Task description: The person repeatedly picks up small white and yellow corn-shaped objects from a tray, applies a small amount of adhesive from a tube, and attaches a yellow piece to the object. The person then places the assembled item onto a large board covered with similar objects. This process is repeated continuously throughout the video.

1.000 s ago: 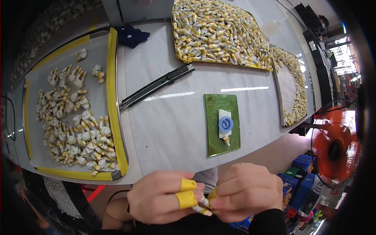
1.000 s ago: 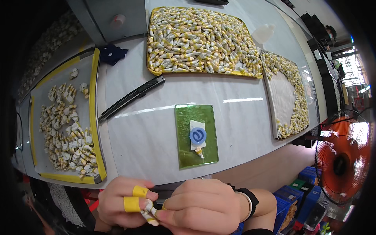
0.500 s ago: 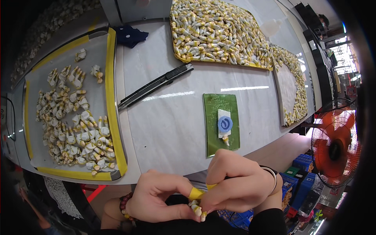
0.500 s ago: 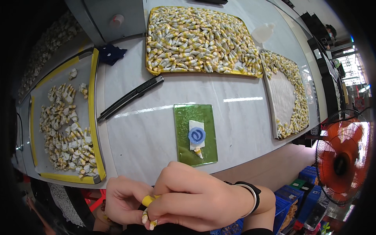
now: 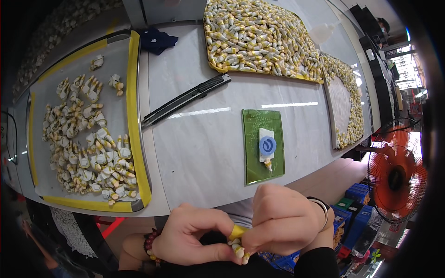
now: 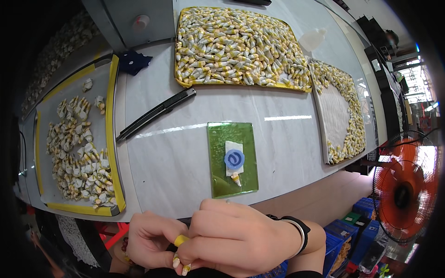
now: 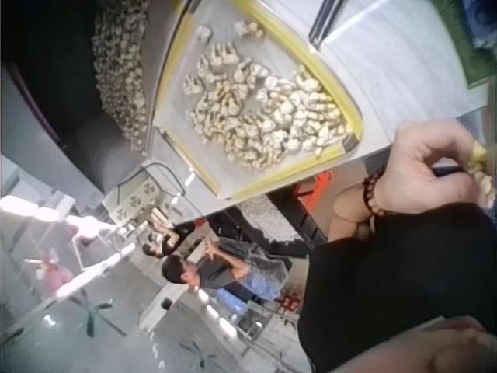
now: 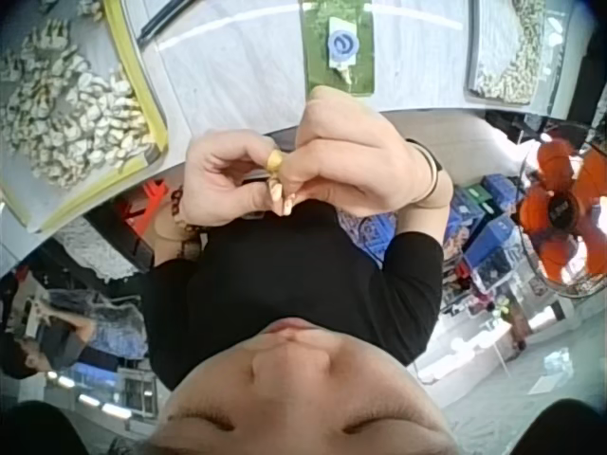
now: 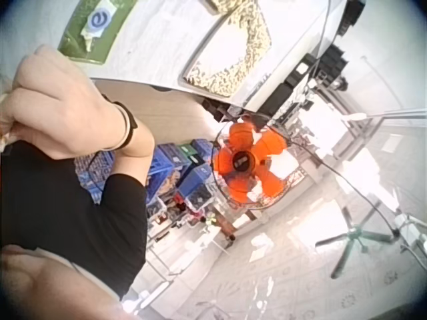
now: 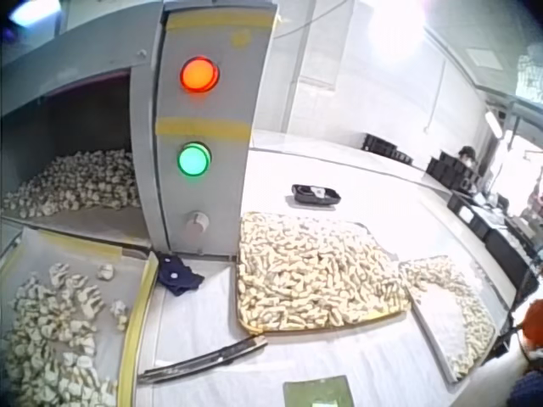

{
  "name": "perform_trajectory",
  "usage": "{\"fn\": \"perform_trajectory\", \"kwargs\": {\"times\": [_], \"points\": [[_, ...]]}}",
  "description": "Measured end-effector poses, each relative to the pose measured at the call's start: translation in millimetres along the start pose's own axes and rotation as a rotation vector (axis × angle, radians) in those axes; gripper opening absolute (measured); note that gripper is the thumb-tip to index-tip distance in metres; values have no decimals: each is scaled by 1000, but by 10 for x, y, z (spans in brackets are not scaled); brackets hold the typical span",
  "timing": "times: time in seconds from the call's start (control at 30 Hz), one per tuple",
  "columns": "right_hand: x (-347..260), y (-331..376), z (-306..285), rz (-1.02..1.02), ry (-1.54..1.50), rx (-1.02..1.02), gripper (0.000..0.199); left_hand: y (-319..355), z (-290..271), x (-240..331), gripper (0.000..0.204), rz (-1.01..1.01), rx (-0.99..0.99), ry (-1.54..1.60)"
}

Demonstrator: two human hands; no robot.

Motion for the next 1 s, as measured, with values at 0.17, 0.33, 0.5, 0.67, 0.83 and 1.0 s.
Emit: {"fn": "perform_trajectory", "kwargs": {"times": [0.17,0.33,0.5,0.67,0.83,1.0], "points": [[36,21,12,21,-31,31,14,-33,-24,87,24,35,-11,-87],[45,30,0,9,27,118,14,-83,-27,147,28,122,-5,-181],[70,39,-7,18,-70,148,13,-68,-5,68,27,47,43,60],[83,61,-18,2,-170,171,15,-63,32,52,26,13,23,154],[93,34,-10,22,-103,102,11,-53,-13,20,23,35,-2,84],[23,78,21,89,-43,133,11,-34,30,32,21,69,40,37]]}}
Point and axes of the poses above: each hand's wrist, its own y-axis away from the middle knuckle, its own z-axis out of the palm, x = y × z, the point moved 2 cm from there along -y, towards the middle knuckle, and after that the axes turned 11 degrees about x, right-handed, at the moved point
